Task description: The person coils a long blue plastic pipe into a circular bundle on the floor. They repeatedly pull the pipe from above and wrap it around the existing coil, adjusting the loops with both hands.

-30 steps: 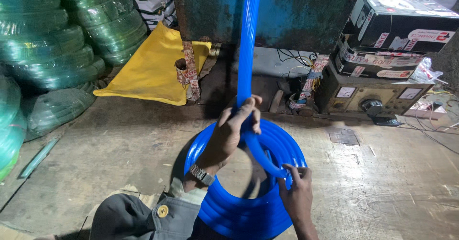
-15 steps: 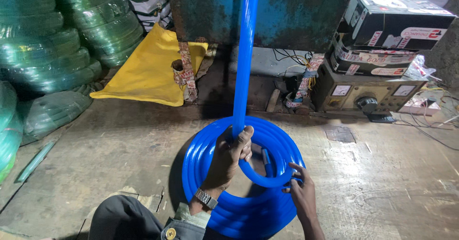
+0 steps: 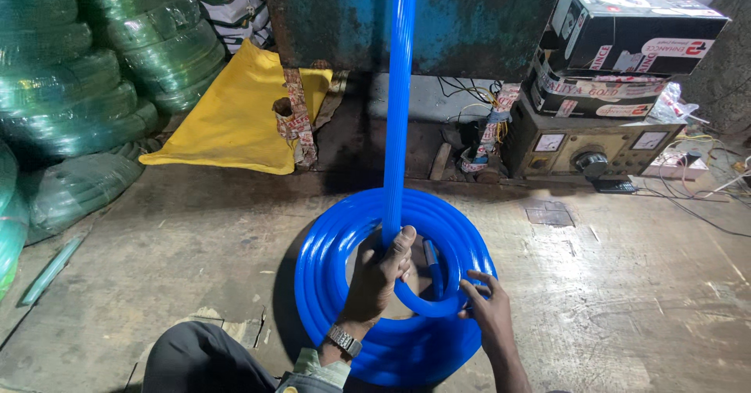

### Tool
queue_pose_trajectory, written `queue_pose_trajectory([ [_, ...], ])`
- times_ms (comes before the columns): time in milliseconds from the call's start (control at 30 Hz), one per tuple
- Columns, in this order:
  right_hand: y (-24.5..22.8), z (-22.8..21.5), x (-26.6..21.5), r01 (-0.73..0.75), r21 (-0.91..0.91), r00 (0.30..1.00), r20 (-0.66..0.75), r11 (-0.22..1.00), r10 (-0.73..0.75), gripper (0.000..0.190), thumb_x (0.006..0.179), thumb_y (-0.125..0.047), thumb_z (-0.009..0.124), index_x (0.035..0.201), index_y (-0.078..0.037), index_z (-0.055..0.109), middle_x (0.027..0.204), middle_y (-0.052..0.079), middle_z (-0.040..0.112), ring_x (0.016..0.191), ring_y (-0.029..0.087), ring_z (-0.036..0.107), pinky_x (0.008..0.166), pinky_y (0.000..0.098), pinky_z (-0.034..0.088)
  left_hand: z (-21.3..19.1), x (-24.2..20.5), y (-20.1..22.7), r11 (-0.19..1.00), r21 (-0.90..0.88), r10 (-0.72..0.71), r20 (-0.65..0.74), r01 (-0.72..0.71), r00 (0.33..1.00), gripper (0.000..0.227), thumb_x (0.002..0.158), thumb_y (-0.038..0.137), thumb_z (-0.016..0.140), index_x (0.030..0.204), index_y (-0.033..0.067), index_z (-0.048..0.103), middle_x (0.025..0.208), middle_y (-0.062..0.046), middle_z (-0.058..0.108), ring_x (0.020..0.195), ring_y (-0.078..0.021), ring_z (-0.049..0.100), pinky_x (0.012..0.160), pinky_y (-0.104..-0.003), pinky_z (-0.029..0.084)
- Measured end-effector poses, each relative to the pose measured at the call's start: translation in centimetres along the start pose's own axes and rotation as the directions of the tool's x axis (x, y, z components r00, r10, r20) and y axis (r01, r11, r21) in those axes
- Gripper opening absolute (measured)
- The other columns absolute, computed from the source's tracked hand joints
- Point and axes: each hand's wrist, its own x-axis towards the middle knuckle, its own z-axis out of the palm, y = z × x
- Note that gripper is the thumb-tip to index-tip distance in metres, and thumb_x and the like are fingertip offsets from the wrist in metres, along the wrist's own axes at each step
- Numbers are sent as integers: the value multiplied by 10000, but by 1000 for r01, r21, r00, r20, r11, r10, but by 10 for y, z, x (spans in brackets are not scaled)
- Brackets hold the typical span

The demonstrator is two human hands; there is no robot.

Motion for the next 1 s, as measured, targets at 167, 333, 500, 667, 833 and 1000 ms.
queue_pose_trajectory([
  [167,2,1,0,-18,-114,999,-34,993,14,384,910,-164,702,1278,-58,672,1301,272,635,896,303,630,550,370,603,0,-2,-9,1000,12,13,20,-13,1000,391,961,317,648,669,155,442,558,41,343,498,-81,369,494,-255,355],
  [333,3,5,-4,-51,-232,998,-48,971,41,390,947,-212,665,1322,-107,656,1338,245,642,1023,363,712,670,417,642,-6,-6,-14,998,19,59,77,-61,995,375,977,334,626,681,167,468,568,64,341,504,-63,361,493,-241,353],
  [500,10,8,-3,-49,-316,999,-32,947,41,457,923,-226,694,1365,-126,639,1307,210,673,1069,317,722,670,403,673,-15,-8,-21,999,39,19,44,-21,999,370,979,306,628,691,147,459,559,38,352,500,-93,383,505,-263,349],
  [667,15,9,-4,-19,-358,999,-32,934,8,492,895,-286,716,1349,-114,638,1282,194,675,968,305,741,641,399,677,-16,-14,-24,999,-12,33,49,-32,998,419,966,291,635,640,161,406,535,35,329,498,-97,369,507,-270,343],
  [833,28,9,0,42,-426,999,-11,904,-51,613,821,-372,771,1361,-139,597,1300,205,614,889,315,748,547,385,666,-20,-19,-29,1000,-11,12,45,-12,999,448,971,287,617,600,149,408,521,33,364,488,-92,396,508,-271,345],
  [1000,38,7,6,8,-463,997,-67,886,-44,546,882,-326,711,1391,-184,574,1316,172,575,1015,316,703,614,406,679,-26,-23,-38,997,-51,61,100,-56,993,419,1004,232,567,624,132,424,538,11,384,496,-112,406,510,-288,353],
])
